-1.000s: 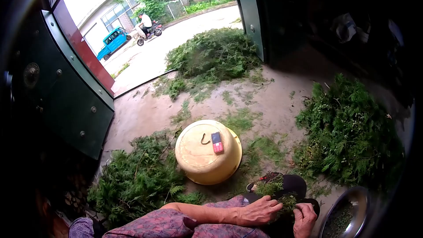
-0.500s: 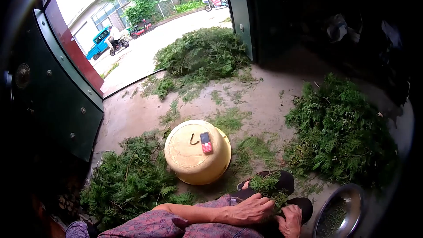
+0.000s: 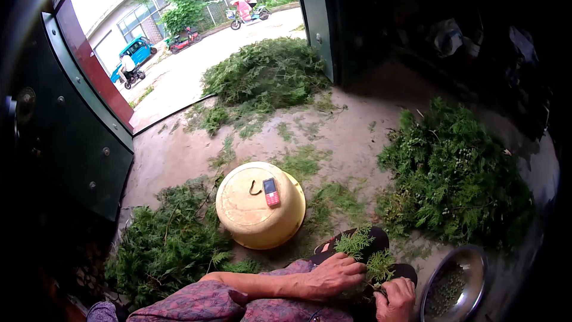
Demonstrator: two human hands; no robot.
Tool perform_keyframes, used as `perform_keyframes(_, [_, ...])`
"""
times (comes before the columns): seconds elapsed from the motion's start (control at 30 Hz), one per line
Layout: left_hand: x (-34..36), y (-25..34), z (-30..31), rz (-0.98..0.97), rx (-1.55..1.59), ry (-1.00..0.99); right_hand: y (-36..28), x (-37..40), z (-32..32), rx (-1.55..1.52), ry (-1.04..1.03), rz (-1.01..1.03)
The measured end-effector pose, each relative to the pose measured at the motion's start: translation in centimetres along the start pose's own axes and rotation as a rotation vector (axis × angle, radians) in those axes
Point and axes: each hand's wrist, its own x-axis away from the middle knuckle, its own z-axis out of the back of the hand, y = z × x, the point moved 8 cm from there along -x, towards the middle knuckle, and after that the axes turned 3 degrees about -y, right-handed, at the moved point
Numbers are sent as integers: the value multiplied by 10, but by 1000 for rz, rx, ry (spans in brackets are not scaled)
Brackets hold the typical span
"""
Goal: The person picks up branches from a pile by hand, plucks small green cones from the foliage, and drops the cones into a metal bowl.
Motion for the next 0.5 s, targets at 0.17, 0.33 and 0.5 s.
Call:
perform_keyframes(0.17, [-7,1,23,-73,43,132,-18,2,8,46,69,27])
perform_keyframes(0.33, [-20,-6,9,-1,40,29,-29,2,11,235,146,4])
perform_keyframes(0.5, [-25,-19,-15,141,48,-21,-10,12,-2,250,197,-15])
